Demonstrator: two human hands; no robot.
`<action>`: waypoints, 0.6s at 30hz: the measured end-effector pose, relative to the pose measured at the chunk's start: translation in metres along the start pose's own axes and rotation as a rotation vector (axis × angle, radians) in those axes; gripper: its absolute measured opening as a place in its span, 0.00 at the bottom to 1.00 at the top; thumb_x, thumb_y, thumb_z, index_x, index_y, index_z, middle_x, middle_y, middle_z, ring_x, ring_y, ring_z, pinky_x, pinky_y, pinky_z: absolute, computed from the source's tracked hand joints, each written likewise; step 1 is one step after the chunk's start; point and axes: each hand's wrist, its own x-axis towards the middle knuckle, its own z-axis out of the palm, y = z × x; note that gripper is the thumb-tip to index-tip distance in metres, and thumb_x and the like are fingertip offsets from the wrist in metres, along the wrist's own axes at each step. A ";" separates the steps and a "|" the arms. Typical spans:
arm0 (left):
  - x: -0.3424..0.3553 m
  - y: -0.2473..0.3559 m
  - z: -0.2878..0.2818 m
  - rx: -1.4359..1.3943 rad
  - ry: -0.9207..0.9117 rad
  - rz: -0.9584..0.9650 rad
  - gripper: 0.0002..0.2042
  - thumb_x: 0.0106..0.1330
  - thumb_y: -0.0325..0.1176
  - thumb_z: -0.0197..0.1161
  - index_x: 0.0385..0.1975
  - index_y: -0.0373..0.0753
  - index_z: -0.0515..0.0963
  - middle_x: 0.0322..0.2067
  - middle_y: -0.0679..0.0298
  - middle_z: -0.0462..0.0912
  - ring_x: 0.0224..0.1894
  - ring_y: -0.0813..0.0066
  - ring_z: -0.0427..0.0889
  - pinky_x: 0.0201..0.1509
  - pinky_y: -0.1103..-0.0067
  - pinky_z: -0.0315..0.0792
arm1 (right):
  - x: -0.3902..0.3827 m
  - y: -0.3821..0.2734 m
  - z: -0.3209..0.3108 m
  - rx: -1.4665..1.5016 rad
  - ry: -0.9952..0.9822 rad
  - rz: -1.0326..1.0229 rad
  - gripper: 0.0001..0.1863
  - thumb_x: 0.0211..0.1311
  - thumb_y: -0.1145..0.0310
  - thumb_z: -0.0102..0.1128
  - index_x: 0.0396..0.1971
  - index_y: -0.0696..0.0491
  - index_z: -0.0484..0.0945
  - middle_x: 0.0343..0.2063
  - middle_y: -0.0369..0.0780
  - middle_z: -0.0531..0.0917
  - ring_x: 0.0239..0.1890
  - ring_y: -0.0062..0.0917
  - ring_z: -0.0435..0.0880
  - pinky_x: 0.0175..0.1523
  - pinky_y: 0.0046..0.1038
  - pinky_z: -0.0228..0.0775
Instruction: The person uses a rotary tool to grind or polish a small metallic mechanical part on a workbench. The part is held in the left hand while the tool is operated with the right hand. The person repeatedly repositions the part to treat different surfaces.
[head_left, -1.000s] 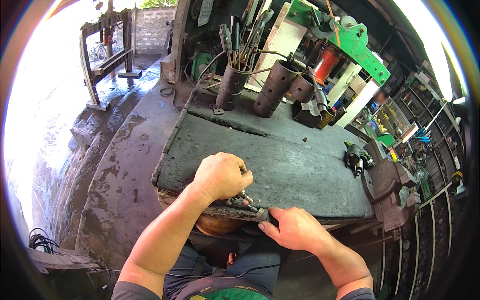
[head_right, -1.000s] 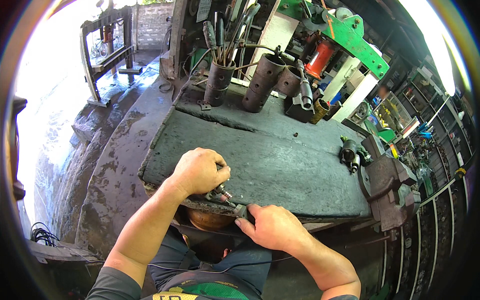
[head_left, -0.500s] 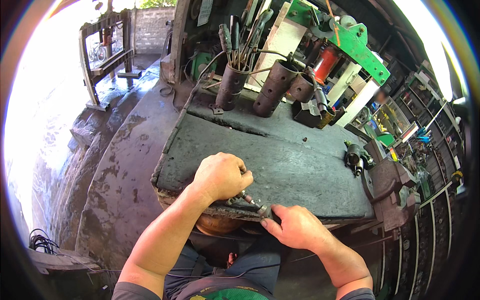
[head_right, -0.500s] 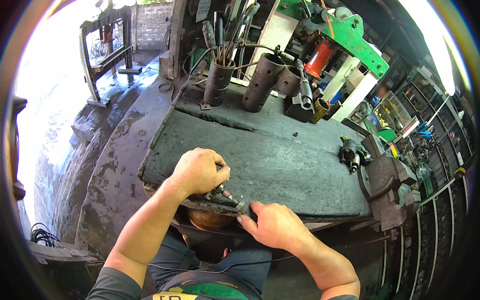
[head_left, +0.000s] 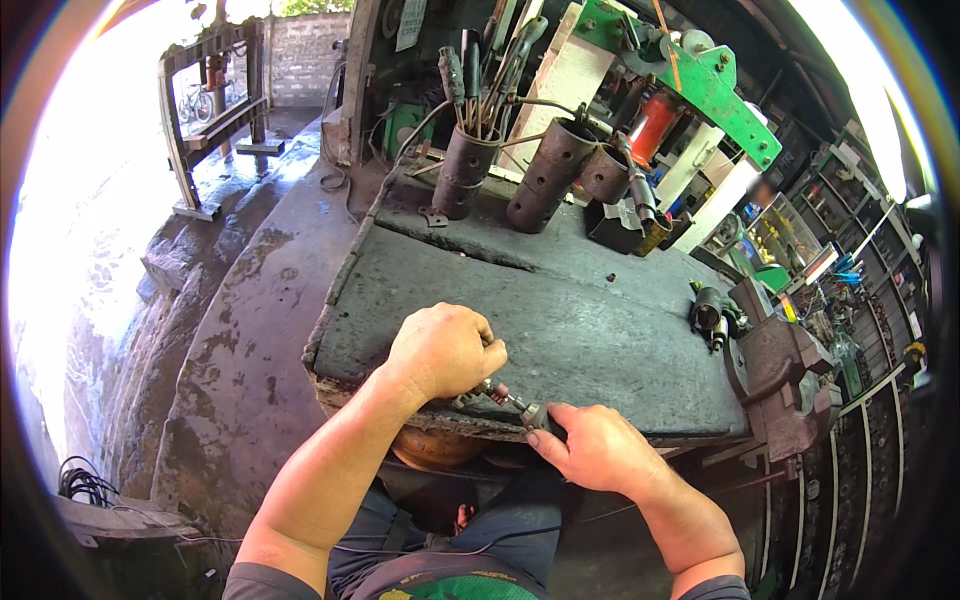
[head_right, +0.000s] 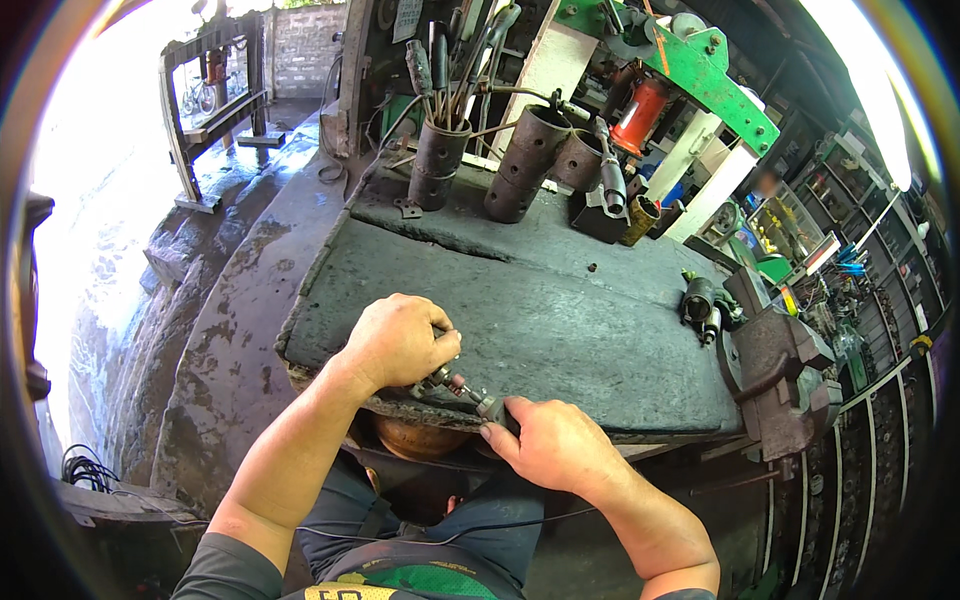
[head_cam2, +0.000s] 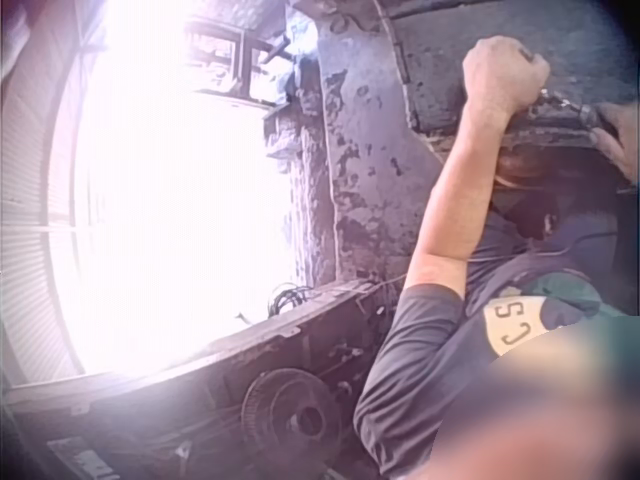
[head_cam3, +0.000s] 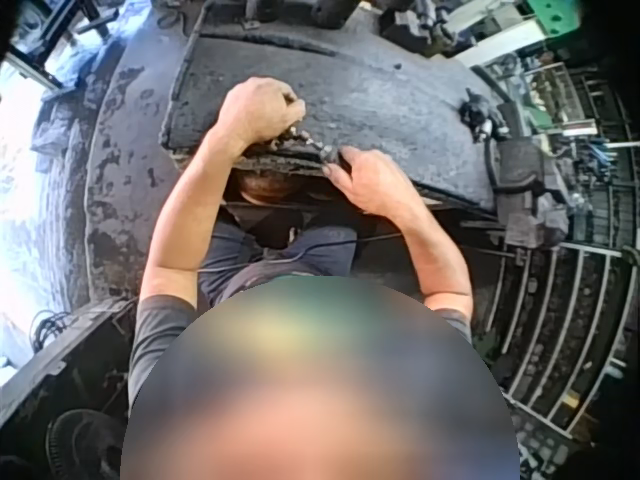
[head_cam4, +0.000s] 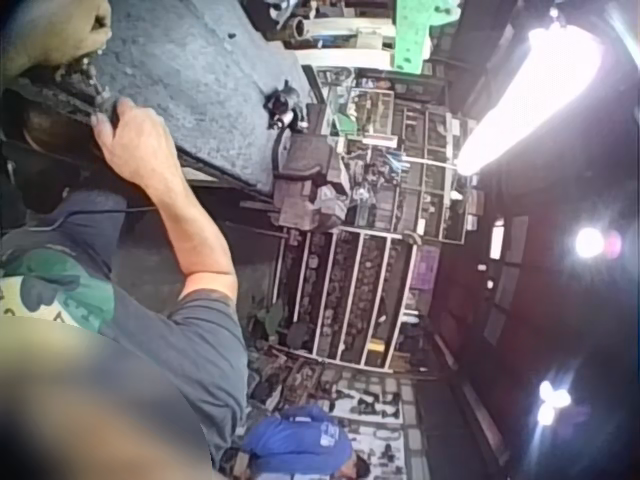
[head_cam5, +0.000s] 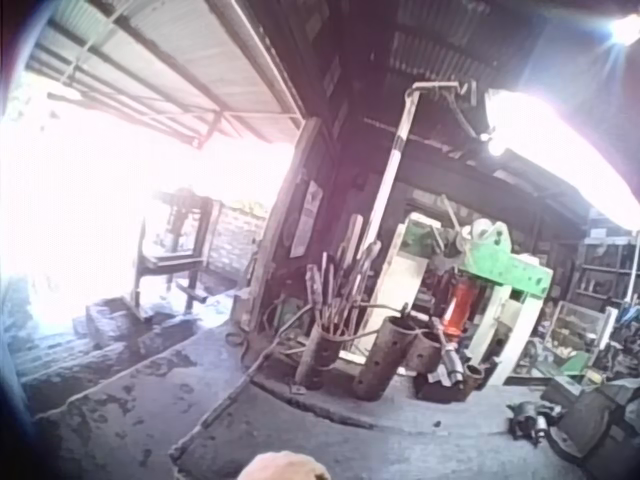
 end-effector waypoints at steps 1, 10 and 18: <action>0.000 0.000 0.000 0.000 -0.001 -0.001 0.20 0.73 0.51 0.70 0.44 0.42 0.99 0.40 0.50 0.99 0.50 0.45 0.98 0.63 0.57 0.90 | -0.001 0.000 0.000 -0.009 0.001 -0.017 0.29 0.86 0.43 0.66 0.51 0.59 0.88 0.34 0.59 0.93 0.44 0.65 0.93 0.53 0.62 0.86; 0.000 0.001 -0.001 -0.001 -0.004 -0.004 0.20 0.73 0.51 0.70 0.45 0.42 0.99 0.42 0.49 0.99 0.50 0.44 0.98 0.63 0.57 0.90 | -0.004 0.003 -0.004 0.003 -0.013 -0.008 0.29 0.86 0.42 0.66 0.52 0.59 0.88 0.35 0.58 0.94 0.44 0.64 0.94 0.52 0.61 0.85; 0.000 0.002 -0.002 -0.022 -0.007 -0.011 0.20 0.72 0.51 0.72 0.45 0.41 0.99 0.44 0.47 0.98 0.53 0.43 0.97 0.65 0.56 0.88 | -0.006 0.005 -0.001 -0.009 0.003 -0.012 0.28 0.87 0.42 0.66 0.52 0.58 0.88 0.35 0.59 0.94 0.45 0.65 0.94 0.53 0.61 0.86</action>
